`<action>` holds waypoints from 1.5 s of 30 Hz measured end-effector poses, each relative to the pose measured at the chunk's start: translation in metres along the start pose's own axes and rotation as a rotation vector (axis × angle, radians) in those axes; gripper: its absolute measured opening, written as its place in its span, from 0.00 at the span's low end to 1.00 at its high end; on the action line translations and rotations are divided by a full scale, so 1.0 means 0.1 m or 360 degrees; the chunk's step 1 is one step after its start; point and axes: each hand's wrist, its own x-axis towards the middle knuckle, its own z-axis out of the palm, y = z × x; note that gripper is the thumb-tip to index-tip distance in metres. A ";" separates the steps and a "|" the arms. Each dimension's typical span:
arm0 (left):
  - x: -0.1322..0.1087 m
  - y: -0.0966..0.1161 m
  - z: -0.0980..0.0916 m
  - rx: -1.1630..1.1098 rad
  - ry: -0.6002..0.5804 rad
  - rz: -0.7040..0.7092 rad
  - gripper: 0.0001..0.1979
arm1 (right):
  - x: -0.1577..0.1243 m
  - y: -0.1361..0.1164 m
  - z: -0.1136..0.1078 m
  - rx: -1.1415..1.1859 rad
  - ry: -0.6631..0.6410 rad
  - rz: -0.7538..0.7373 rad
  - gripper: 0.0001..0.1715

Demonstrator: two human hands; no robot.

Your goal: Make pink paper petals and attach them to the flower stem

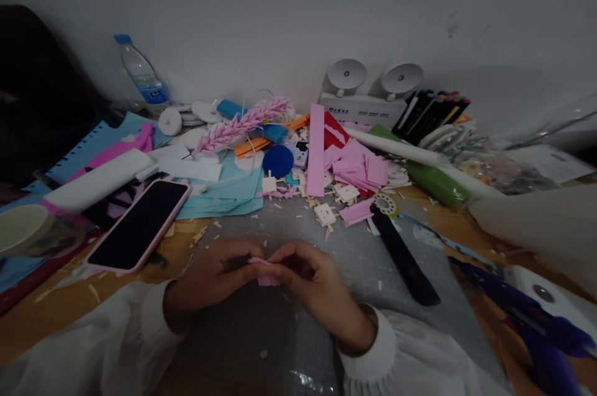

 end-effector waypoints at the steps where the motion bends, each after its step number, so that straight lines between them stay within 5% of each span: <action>1: 0.00 0.00 0.00 0.0023 0.0005 0.0030 0.12 | 0.00 0.00 0.00 -0.0021 0.0007 -0.0007 0.11; 10: -0.05 -0.02 -0.02 0.0024 -0.0046 0.0145 0.17 | 0.02 0.01 -0.03 -0.0239 -0.0008 -0.0134 0.11; 18: -0.03 0.01 -0.03 -0.0250 0.0097 -0.0051 0.18 | 0.00 0.01 -0.04 -0.0335 0.0043 -0.0144 0.13; 24: -0.02 -0.02 0.03 -0.0173 -0.0163 0.0016 0.17 | 0.00 0.05 -0.01 -0.0257 -0.0023 -0.0191 0.11; 34: -0.04 -0.02 0.05 -0.0268 -0.0078 -0.0118 0.15 | 0.01 0.06 0.00 -0.0405 0.0058 -0.0430 0.04; 45: -0.02 -0.03 0.08 -0.0103 0.0102 -0.0023 0.11 | 0.01 0.05 0.03 -0.0412 0.0160 -0.0347 0.09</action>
